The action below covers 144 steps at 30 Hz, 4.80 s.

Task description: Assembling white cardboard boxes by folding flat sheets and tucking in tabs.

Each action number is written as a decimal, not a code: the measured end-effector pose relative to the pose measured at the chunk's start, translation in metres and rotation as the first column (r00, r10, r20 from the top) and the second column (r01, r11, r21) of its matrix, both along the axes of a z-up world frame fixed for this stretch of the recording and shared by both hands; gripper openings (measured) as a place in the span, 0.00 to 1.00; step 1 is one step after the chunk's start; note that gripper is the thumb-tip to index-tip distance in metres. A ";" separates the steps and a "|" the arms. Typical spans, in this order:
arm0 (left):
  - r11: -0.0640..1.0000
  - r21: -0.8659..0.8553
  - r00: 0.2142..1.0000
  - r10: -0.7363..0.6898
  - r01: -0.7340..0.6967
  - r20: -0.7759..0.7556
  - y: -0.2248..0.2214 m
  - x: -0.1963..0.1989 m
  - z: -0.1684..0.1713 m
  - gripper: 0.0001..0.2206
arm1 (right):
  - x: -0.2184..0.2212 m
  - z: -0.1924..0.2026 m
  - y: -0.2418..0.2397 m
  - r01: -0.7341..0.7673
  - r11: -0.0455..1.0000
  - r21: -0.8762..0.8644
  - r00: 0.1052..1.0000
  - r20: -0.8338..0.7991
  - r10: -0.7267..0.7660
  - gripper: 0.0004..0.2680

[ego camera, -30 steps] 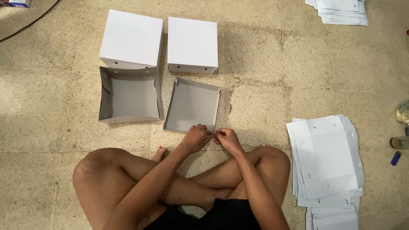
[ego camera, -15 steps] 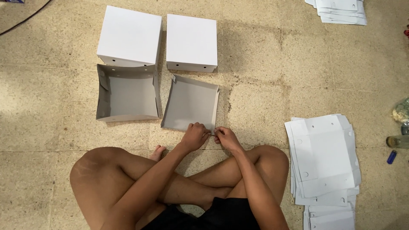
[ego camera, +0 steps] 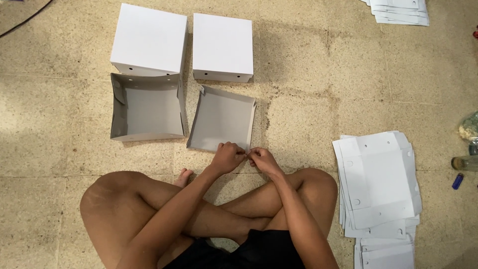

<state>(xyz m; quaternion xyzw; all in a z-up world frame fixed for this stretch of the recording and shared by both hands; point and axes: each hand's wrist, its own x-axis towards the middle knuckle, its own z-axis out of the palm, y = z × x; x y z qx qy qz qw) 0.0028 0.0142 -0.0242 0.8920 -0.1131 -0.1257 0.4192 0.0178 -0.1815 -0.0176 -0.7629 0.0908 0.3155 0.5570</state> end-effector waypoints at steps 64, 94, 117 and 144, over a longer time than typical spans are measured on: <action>0.988 -0.078 0.991 0.135 -0.134 0.007 0.001 0.003 -0.006 0.07 | 0.001 0.015 0.008 0.058 0.995 0.083 0.994 0.087 -0.066 0.08; 0.994 -0.051 0.994 0.090 -0.093 -0.063 -0.006 -0.004 -0.003 0.08 | -0.001 0.016 0.007 0.028 0.998 -0.058 1.000 -0.010 -0.029 0.11; 0.978 -0.096 0.974 0.170 -0.186 -0.146 -0.006 0.005 0.000 0.06 | 0.002 0.030 0.013 0.109 0.994 -0.025 0.994 0.016 -0.109 0.09; 0.986 -0.027 0.974 0.160 -0.166 -0.159 -0.005 -0.001 0.008 0.12 | -0.001 0.034 0.019 -0.061 0.995 -0.077 0.995 0.079 0.067 0.10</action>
